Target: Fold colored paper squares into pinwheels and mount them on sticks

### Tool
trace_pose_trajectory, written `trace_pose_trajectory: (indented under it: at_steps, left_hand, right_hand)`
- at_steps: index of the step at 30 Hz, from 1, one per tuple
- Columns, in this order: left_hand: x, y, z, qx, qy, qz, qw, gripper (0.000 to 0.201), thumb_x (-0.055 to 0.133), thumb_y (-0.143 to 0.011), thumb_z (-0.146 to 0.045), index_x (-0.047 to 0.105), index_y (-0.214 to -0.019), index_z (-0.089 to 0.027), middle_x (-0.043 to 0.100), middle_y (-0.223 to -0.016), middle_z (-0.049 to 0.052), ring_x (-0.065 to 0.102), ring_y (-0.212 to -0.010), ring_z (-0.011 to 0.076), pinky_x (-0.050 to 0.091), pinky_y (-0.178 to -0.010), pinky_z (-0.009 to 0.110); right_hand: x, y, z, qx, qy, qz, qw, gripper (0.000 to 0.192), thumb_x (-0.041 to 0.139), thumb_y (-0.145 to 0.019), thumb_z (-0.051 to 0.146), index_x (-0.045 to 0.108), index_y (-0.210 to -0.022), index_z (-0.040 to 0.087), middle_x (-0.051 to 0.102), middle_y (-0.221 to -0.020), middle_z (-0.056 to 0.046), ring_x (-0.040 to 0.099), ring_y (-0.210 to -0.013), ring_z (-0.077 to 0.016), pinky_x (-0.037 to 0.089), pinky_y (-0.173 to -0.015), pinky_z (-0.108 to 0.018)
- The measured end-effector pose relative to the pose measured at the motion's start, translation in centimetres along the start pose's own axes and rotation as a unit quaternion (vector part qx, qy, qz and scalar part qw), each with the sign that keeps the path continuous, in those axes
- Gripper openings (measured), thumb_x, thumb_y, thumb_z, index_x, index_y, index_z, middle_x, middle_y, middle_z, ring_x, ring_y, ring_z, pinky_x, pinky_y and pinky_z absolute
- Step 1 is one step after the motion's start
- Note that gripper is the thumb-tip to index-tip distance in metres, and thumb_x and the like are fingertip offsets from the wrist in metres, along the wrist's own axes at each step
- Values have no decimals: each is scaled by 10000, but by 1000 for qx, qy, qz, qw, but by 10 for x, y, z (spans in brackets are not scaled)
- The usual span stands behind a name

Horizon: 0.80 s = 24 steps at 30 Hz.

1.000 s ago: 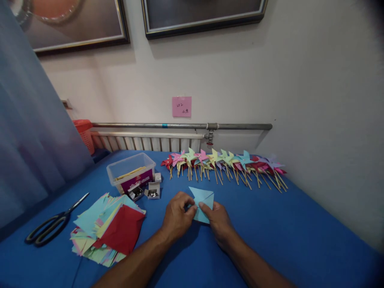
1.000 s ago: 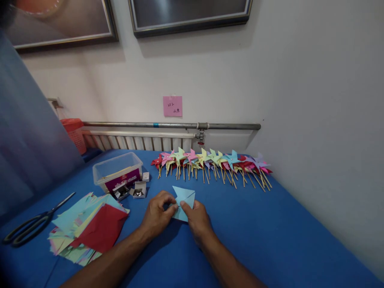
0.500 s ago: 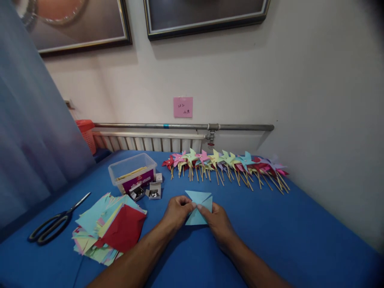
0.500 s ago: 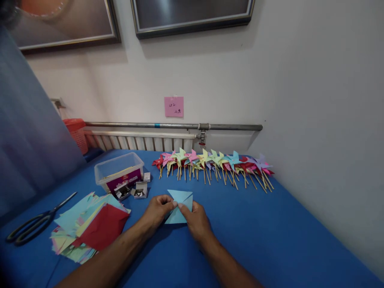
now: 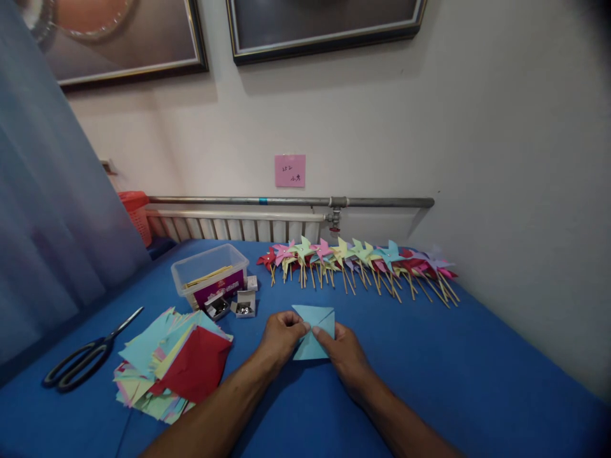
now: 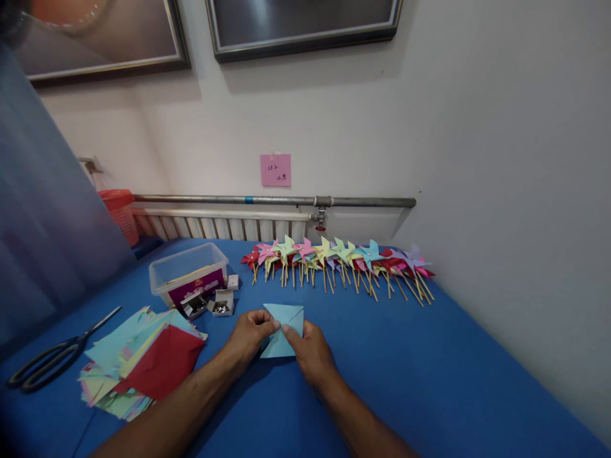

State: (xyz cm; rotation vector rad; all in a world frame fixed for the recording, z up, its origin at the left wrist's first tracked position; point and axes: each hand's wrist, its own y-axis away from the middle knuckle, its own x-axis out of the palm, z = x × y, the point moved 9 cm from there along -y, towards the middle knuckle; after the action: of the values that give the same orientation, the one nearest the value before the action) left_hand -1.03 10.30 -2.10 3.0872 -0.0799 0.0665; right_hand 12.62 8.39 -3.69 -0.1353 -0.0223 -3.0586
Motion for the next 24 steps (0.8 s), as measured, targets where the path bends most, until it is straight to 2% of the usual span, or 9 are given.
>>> trace_pose_trajectory:
  at_steps: [7, 11, 17, 20, 24]
  left_hand:
    - [3, 2, 0, -19, 10, 17, 1000, 284, 754, -562, -361, 542, -569, -172, 470, -477, -55, 371, -463, 81, 288, -484, 234]
    - [2, 1, 2, -13, 16, 9, 1000, 272, 756, -545, -339, 543, -563, -171, 501, -482, -47, 403, -462, 85, 324, -491, 235]
    - [2, 3, 4, -36, 20, -4, 999, 264, 766, -520, -303, 539, -559, -174, 516, -468, -41, 418, -433, 88, 322, -456, 230]
    - [5, 5, 2, -45, 43, 5, 998, 253, 757, -527, -290, 535, -558, -174, 532, -476, -34, 431, -435, 90, 340, -461, 229]
    - [4, 6, 4, -67, 48, -5, 997, 256, 758, -529, -252, 513, -538, -179, 502, -446, -49, 397, -412, 77, 322, -445, 221]
  right_hand:
    - [0, 0, 0, 0, 9, -1, 1000, 459, 731, -721, 546, 723, -938, 142, 735, -755, -60, 643, -636, -205, 483, -581, -291]
    - [-1, -1, -2, 4, 27, -6, 1000, 418, 719, -731, 523, 726, -898, 140, 730, -758, -57, 631, -612, -193, 475, -565, -286]
    - [1, 0, 1, -3, 27, 0, 1000, 392, 714, -746, 489, 717, -940, 148, 725, -771, -48, 628, -626, -189, 477, -573, -283]
    - [1, 0, 7, -26, -3, -9, 1000, 389, 741, -733, 481, 688, -955, 166, 718, -796, -37, 632, -677, -194, 499, -616, -290]
    - [-3, 0, 13, -47, -64, -29, 996, 371, 765, -720, 514, 630, -859, 198, 656, -709, 13, 570, -601, -151, 471, -575, -261]
